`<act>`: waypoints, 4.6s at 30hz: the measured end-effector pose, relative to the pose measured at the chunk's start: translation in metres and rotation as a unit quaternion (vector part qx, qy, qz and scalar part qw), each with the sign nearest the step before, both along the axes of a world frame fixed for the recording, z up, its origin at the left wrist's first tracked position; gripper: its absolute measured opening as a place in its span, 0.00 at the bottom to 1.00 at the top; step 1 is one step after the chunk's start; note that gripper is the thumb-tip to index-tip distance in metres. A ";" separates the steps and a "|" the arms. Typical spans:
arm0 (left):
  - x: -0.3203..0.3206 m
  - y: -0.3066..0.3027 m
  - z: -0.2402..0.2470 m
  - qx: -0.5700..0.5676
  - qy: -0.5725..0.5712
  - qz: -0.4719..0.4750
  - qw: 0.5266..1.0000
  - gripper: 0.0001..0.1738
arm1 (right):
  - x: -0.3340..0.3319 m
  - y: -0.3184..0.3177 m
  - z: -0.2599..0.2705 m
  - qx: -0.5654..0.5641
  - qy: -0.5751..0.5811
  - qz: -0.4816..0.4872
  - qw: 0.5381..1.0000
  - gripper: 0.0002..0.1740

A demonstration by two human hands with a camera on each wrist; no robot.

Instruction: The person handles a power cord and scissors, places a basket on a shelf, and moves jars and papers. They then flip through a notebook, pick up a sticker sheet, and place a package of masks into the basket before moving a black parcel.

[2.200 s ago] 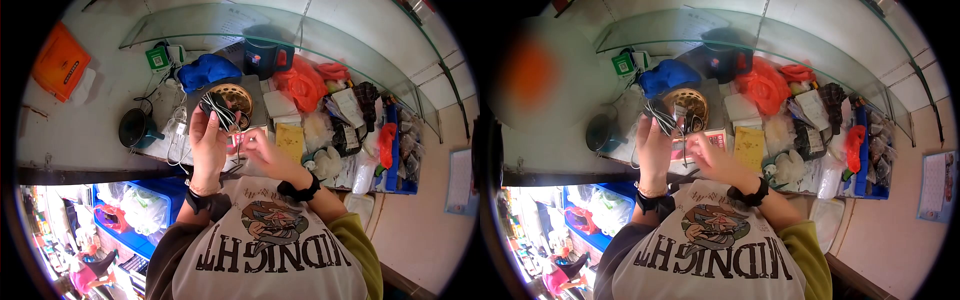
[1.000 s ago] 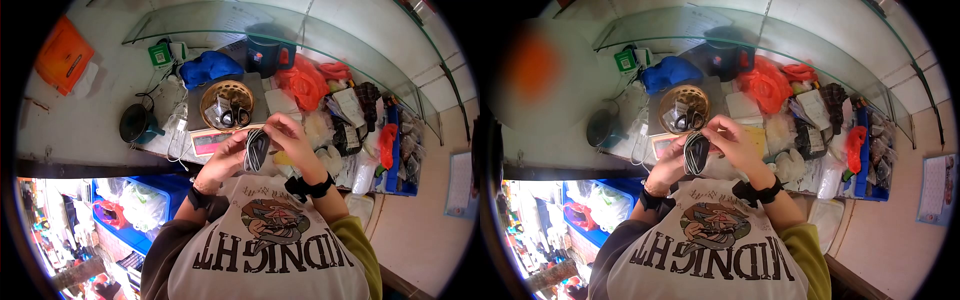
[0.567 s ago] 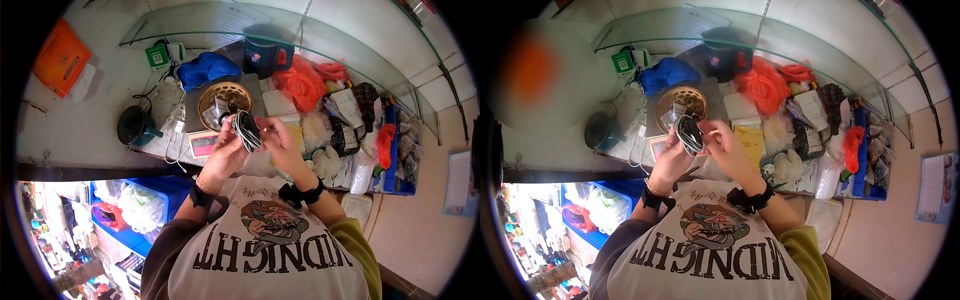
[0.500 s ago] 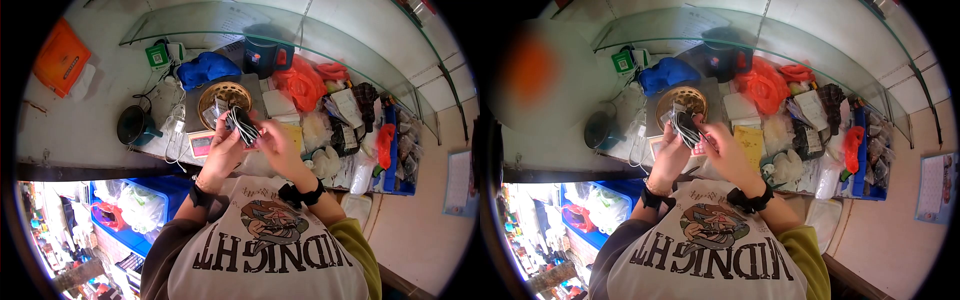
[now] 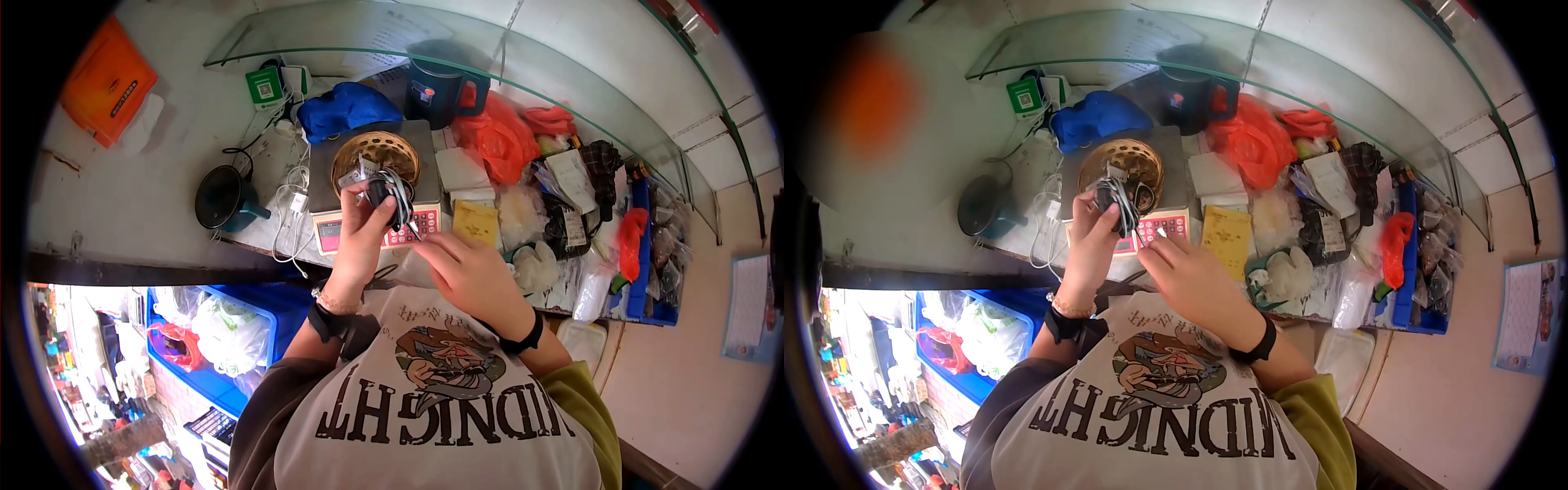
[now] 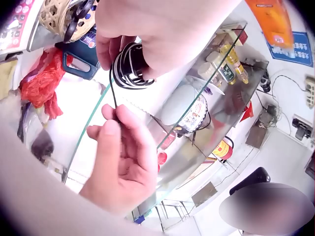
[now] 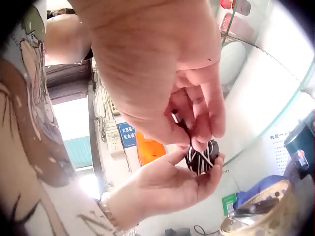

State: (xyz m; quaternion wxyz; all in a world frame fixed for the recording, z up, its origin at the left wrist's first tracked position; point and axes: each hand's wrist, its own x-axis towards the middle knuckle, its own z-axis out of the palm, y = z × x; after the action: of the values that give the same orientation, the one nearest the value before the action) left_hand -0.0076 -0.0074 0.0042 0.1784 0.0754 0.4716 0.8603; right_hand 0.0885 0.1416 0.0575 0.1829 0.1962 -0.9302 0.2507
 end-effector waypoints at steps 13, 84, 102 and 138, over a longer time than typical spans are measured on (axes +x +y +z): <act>0.011 -0.003 -0.014 0.038 -0.012 -0.164 0.986 0.16 | -0.044 0.014 -0.046 -0.480 -0.176 0.012 0.859 0.36; -0.128 -0.039 -0.039 -0.561 0.405 0.141 0.708 0.11 | -0.203 0.000 -0.124 0.183 -0.365 -0.154 0.900 0.17; -0.101 -0.029 -0.058 -0.439 0.455 0.054 0.773 0.14 | -0.159 0.009 -0.096 0.087 -0.034 -0.138 0.986 0.19; -0.069 -0.124 -0.163 -0.577 0.205 0.175 0.771 0.09 | 0.206 0.214 -0.113 -0.045 -0.273 -0.490 0.826 0.15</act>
State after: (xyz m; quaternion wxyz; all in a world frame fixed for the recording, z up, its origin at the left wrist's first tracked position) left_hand -0.0771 -0.1309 -0.1586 -0.0658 0.0495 0.9097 0.4069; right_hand 0.2944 0.3560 -0.0554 0.0289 -0.3706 -0.9036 0.2131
